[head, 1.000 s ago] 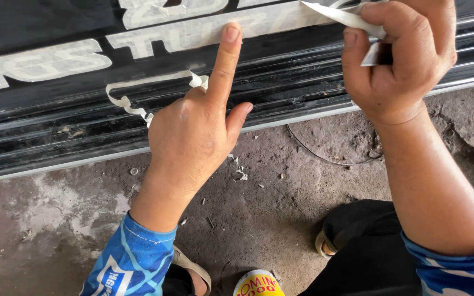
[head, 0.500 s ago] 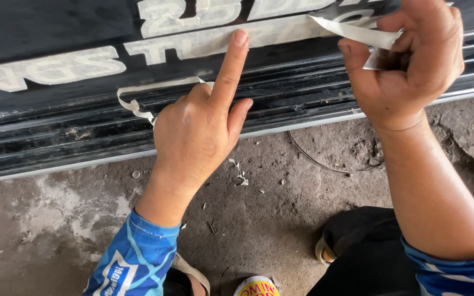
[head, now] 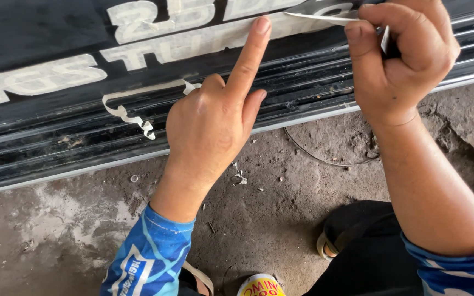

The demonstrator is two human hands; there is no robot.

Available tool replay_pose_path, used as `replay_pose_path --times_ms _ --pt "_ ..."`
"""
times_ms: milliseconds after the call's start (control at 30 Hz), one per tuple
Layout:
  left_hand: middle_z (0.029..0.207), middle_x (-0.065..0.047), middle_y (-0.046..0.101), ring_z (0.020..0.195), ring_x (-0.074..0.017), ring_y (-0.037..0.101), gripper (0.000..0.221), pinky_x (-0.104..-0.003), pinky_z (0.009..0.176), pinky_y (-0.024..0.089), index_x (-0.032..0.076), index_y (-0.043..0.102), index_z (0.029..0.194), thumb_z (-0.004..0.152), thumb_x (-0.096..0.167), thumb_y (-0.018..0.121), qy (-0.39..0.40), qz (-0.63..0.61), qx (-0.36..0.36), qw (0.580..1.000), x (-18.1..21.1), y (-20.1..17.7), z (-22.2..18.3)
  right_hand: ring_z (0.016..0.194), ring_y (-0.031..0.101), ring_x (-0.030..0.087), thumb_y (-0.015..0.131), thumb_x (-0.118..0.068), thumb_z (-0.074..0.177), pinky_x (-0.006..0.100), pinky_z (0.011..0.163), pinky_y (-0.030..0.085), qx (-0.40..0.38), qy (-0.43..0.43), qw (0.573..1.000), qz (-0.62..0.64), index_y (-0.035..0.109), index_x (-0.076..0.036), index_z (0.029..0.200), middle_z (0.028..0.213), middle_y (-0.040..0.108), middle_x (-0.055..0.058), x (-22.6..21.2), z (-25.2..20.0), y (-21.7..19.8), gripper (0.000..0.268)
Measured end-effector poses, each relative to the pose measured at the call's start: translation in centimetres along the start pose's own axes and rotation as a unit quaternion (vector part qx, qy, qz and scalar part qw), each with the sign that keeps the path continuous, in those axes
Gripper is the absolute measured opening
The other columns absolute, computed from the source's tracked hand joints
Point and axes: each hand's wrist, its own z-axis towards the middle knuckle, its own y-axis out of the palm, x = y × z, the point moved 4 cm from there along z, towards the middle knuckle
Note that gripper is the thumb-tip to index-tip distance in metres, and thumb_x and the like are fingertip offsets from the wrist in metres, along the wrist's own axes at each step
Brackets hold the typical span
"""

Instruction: Removing lettered decals from the side of a black vehicle using a blade.

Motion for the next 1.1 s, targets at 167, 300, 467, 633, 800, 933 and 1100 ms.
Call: replay_pose_path --times_ms 167,300,467,633,800,933,1100 --pt "0.062 0.004 0.051 0.047 -0.0098 0.049 0.090 -0.025 0.038 0.035 0.033 0.019 0.167 0.102 0.034 0.081 0.011 -0.037 0.018 0.999 0.5 1.0 0.4 0.072 0.052 0.012 0.079 -0.007 0.107 0.027 0.060 0.036 0.007 0.068 0.998 0.001 0.073 0.000 0.103 0.096 0.063 0.006 1.2 -0.4 -0.2 0.010" --pt "0.063 0.004 0.052 0.048 -0.0097 0.050 0.092 -0.025 0.039 0.034 0.034 0.018 0.168 0.102 0.034 0.081 0.015 -0.032 0.027 0.999 0.8 1.4 0.6 0.073 0.053 0.013 0.084 -0.011 0.114 0.027 0.060 0.036 0.019 0.030 0.998 -0.052 0.072 -0.001 0.099 0.094 0.060 0.006 0.7 -0.4 -0.1 0.022" --pt "0.063 0.004 0.052 0.047 -0.0095 0.049 0.091 -0.024 0.037 0.034 0.031 0.018 0.167 0.102 0.032 0.082 0.021 -0.039 0.020 0.999 0.7 1.4 0.7 0.083 0.065 0.019 0.080 -0.013 0.109 0.030 0.065 0.051 0.020 -0.124 0.991 -0.052 0.073 -0.003 0.106 0.105 0.067 0.008 1.1 -0.9 0.0 0.013" --pt "0.066 0.005 0.051 0.051 -0.0098 0.050 0.097 -0.026 0.042 0.035 0.031 0.012 0.171 0.103 0.034 0.082 0.026 -0.056 0.045 0.997 1.0 1.7 0.6 0.085 0.069 0.019 0.084 -0.016 0.107 0.032 0.068 0.057 0.019 -0.175 0.982 -0.074 0.076 -0.005 0.107 0.104 0.071 0.009 0.9 -1.1 0.2 0.014" --pt "0.066 0.005 0.052 0.048 -0.0098 0.049 0.089 -0.028 0.040 0.035 0.032 0.018 0.168 0.106 0.035 0.081 0.016 -0.040 0.024 0.999 1.6 1.2 1.3 0.085 0.071 0.020 0.084 -0.018 0.108 0.032 0.070 0.057 -0.006 -0.187 0.978 -0.091 0.076 -0.007 0.113 0.105 0.071 0.008 0.3 -0.9 0.2 0.015" --pt "0.065 0.004 0.052 0.048 -0.0103 0.050 0.088 -0.028 0.040 0.035 0.031 0.018 0.167 0.106 0.035 0.080 0.016 -0.044 0.018 0.999 2.2 1.1 1.3 0.083 0.070 0.019 0.084 -0.017 0.107 0.032 0.070 0.056 -0.005 -0.179 0.978 -0.102 0.077 -0.007 0.111 0.104 0.071 0.008 0.4 -1.1 0.1 0.013" --pt "0.064 0.002 0.053 0.047 -0.0104 0.052 0.090 -0.027 0.037 0.034 0.028 0.013 0.167 0.108 0.043 0.080 0.018 -0.032 0.004 0.999 3.1 1.5 1.4 0.083 0.070 0.021 0.085 -0.017 0.105 0.034 0.068 0.055 -0.005 -0.183 0.976 -0.114 0.077 -0.006 0.109 0.101 0.070 0.008 0.1 -0.9 0.2 0.014"
